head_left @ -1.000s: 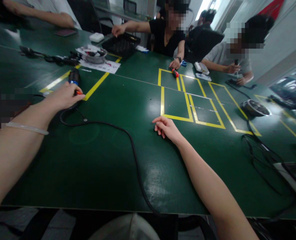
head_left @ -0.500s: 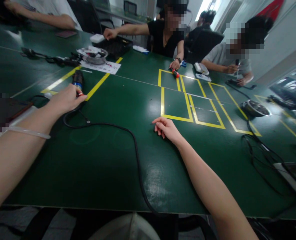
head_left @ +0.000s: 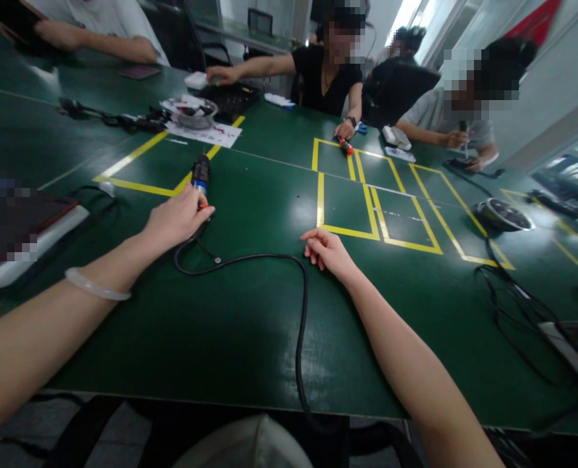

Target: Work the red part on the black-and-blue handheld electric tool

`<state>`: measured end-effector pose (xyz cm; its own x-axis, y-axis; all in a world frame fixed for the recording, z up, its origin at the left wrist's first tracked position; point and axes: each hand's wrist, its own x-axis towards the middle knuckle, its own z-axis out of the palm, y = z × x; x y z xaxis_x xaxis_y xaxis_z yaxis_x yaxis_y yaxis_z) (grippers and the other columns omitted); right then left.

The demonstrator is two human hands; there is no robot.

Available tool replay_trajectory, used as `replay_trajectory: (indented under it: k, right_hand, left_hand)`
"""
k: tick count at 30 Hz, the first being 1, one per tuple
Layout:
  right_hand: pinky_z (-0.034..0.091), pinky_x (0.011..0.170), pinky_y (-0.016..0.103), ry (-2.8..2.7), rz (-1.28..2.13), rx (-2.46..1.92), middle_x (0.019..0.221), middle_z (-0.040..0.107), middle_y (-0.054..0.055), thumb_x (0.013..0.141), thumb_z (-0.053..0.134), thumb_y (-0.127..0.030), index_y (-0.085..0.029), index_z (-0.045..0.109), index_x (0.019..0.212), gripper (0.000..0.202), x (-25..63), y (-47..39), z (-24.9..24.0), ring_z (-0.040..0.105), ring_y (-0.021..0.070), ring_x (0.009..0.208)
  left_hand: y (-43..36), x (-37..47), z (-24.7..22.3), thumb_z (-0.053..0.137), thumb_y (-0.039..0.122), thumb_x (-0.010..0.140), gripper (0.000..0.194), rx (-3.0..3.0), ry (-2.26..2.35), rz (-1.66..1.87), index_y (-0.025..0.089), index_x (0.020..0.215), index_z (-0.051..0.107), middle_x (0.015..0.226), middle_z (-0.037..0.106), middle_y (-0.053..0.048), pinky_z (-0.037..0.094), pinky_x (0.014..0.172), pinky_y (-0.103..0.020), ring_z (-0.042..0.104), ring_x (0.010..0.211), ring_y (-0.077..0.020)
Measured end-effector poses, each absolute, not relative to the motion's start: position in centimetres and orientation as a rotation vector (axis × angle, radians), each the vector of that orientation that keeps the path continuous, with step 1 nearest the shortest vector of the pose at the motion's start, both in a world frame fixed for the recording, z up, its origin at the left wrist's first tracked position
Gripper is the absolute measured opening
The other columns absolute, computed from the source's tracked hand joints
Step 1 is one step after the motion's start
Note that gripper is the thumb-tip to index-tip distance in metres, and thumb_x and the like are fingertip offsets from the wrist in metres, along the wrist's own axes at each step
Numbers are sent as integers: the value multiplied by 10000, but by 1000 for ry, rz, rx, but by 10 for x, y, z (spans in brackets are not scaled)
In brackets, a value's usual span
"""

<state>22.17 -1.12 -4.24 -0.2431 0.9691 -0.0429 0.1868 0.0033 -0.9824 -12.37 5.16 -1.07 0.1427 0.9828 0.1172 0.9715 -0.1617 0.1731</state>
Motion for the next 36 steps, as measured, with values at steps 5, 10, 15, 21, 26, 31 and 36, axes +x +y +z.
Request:
replay_trajectory:
  k: [5, 10, 15, 21, 26, 31, 36]
  right_hand:
    - [313, 387, 189, -1516, 1115, -1258, 596, 517, -63, 861, 493, -279, -181, 577, 979, 175, 222, -11, -43, 439, 77, 434]
    - [381, 546, 236, -1663, 858, -1250, 627, 519, -42, 904, 491, -286, -183, 608, 968, 169, 217, -16, -40, 474, 105, 550]
    - [424, 653, 257, -1866, 875, -1194, 725, 570, -25, 892, 508, -266, -189, 595, 993, 155, 207, -25, -40, 547, 127, 666]
    - [433, 678, 262, -1894, 921, -1202, 788, 613, -23, 846, 564, -256, -190, 550, 1027, 194, 200, -26, -45, 570, 130, 700]
    - [444, 687, 265, -1853, 977, -1203, 773, 602, -34, 854, 584, -304, -203, 533, 1004, 188, 194, -25, -49, 565, 126, 691]
    - [435, 655, 261, -1773, 1009, -1219, 740, 563, -46, 832, 605, -328, -207, 511, 954, 196, 188, -25, -48, 534, 120, 650]
    - [422, 636, 258, -1730, 979, -1245, 705, 535, -51, 804, 581, -276, -212, 479, 882, 144, 184, -26, -43, 514, 120, 628]
  left_hand:
    - [21, -75, -18, 393, 510, 965, 379, 2369, 1848, 430, 184, 1063, 560, 1360, 513, -174, 525, 822, -467, 629, 1064, -342]
    - [-6, -24, -20, 427, 427, 987, 290, 2479, 1692, 522, 181, 1054, 565, 1422, 488, -186, 512, 900, -440, 586, 1194, -329]
    - [-16, 10, -19, 459, 372, 994, 260, 2491, 1597, 530, 150, 1058, 579, 1498, 433, -236, 459, 1000, -464, 584, 1228, -334]
    - [-16, 18, -17, 459, 352, 996, 251, 2322, 1479, 630, 147, 1040, 596, 1487, 471, -230, 423, 1047, -455, 431, 1415, -330]
    - [-16, 14, -17, 536, 386, 955, 226, 2174, 1448, 734, 185, 1004, 626, 1491, 497, -163, 446, 1024, -407, 423, 1423, -329]
    - [-15, 13, -21, 575, 380, 921, 215, 2118, 1403, 792, 185, 980, 644, 1517, 476, -149, 410, 1075, -423, 389, 1447, -316]
    - [-18, 13, -24, 572, 401, 923, 248, 2108, 1356, 788, 177, 989, 654, 1552, 418, -180, 377, 1109, -417, 359, 1467, -291]
